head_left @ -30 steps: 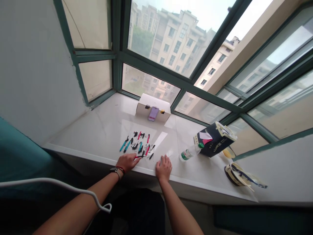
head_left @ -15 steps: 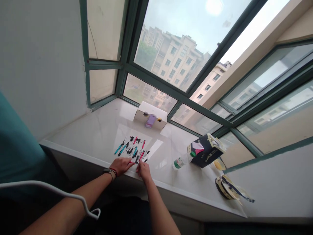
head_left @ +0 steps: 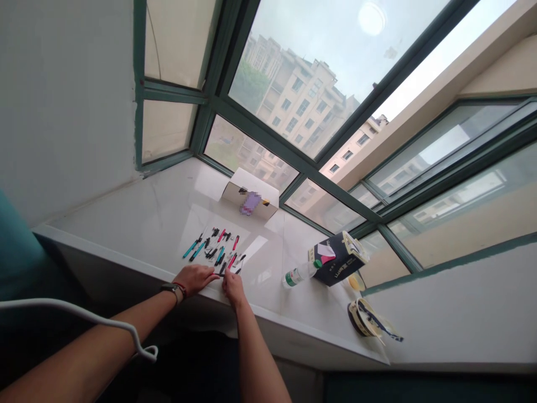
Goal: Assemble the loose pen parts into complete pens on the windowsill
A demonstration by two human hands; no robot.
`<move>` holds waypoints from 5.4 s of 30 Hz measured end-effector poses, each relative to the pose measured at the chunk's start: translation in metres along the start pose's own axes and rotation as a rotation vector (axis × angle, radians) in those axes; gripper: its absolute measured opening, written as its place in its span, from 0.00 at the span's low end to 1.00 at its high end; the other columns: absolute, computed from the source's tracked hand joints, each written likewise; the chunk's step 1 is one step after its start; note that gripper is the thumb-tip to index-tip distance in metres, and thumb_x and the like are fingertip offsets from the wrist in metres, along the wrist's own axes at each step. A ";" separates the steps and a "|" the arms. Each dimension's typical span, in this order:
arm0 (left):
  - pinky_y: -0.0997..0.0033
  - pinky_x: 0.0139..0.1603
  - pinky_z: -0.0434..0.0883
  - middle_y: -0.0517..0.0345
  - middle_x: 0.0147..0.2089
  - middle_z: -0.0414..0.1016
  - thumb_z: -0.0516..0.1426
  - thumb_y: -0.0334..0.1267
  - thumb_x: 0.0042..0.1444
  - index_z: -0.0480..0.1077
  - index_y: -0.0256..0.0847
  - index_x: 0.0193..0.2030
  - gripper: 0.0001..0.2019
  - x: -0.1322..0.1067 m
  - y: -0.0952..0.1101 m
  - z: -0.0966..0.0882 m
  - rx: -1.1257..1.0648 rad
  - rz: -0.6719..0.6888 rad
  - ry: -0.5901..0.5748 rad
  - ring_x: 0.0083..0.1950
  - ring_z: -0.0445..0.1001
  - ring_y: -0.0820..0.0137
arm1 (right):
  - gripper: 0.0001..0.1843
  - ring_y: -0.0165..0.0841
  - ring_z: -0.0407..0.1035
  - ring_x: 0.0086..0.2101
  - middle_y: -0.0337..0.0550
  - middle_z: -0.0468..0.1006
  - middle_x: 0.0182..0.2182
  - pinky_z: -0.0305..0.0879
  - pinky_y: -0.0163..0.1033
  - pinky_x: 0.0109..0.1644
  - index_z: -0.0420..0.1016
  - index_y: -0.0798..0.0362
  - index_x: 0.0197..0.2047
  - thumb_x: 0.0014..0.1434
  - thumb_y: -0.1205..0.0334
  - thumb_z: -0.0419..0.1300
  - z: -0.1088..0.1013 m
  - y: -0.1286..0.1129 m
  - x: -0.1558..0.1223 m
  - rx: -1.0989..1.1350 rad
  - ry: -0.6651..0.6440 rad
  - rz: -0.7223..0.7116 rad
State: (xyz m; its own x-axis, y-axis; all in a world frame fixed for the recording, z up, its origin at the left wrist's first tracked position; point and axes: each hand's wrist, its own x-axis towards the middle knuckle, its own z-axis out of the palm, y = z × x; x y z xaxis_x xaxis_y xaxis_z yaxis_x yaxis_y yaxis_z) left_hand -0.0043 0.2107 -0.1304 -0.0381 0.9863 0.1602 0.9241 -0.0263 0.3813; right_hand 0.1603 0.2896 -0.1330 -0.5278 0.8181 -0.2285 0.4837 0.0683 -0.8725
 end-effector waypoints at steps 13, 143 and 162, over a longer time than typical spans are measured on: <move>0.68 0.34 0.63 0.51 0.35 0.78 0.44 0.58 0.63 0.72 0.45 0.38 0.23 -0.001 0.000 -0.002 -0.004 -0.001 0.022 0.38 0.76 0.61 | 0.26 0.25 0.53 0.12 0.32 0.60 0.13 0.48 0.30 0.15 0.59 0.51 0.20 0.64 0.44 0.48 0.000 -0.005 -0.009 0.277 0.016 0.017; 0.67 0.40 0.64 0.53 0.36 0.73 0.48 0.46 0.64 0.73 0.43 0.37 0.15 -0.001 0.002 0.000 0.005 0.112 0.202 0.39 0.71 0.65 | 0.25 0.27 0.56 0.11 0.30 0.57 0.11 0.50 0.32 0.12 0.59 0.49 0.21 0.60 0.40 0.51 0.011 0.013 0.005 0.308 0.478 0.102; 0.66 0.40 0.63 0.54 0.38 0.73 0.47 0.38 0.65 0.72 0.44 0.43 0.12 0.002 -0.003 0.010 0.024 0.128 0.172 0.40 0.71 0.66 | 0.16 0.25 0.58 0.11 0.32 0.74 0.20 0.50 0.29 0.14 0.64 0.51 0.35 0.52 0.48 0.61 0.003 0.005 -0.005 0.436 0.170 0.075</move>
State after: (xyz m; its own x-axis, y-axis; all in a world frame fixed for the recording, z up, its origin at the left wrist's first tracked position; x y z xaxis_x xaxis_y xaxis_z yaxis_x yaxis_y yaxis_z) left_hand -0.0034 0.2147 -0.1399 0.0179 0.9327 0.3602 0.9342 -0.1440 0.3264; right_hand 0.1631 0.2838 -0.1374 -0.3636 0.8958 -0.2558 0.1587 -0.2110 -0.9645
